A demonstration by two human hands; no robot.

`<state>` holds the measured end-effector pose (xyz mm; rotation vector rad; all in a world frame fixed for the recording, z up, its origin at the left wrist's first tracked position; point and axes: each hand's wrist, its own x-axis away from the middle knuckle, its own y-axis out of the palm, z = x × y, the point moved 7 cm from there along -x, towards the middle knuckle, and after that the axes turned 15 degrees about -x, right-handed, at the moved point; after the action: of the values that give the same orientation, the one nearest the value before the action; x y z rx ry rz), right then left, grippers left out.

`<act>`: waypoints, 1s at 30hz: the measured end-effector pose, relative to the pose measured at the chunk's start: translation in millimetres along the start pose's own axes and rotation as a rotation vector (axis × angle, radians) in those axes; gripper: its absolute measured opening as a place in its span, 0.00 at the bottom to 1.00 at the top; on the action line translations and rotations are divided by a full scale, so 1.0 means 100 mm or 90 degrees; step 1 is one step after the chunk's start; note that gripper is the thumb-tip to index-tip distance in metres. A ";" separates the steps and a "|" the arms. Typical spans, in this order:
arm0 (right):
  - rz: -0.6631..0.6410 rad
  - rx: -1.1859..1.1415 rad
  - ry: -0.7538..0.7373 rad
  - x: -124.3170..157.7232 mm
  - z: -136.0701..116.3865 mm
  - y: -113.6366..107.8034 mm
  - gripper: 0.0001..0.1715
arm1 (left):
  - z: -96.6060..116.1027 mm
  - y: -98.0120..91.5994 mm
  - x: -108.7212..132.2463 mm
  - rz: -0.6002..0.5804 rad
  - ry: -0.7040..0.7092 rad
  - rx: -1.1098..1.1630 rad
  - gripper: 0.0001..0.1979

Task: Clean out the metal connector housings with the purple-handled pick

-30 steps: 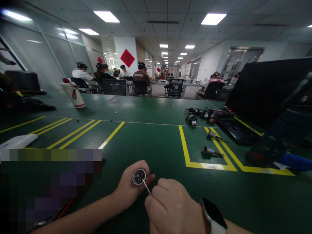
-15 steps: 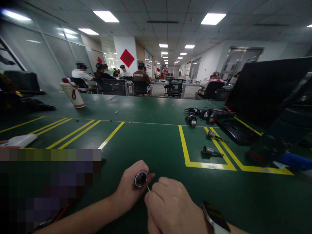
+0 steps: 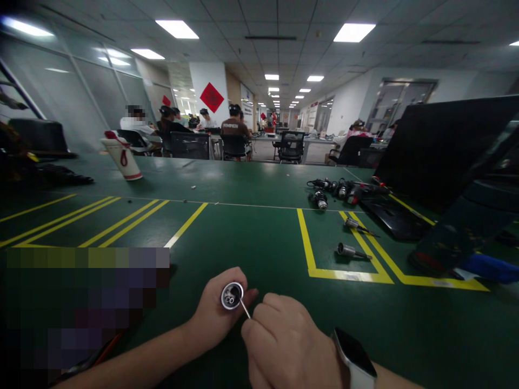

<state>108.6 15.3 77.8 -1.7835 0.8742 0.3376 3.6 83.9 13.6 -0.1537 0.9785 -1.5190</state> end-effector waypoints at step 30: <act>0.159 -0.206 0.095 0.05 0.18 -0.22 0.09 | -0.12 -0.01 -0.05 0.012 -0.101 0.114 0.10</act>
<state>130.5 33.0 82.8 -2.0173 1.2082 0.5366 -3.6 93.8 8.5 -0.1347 0.7139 -1.5446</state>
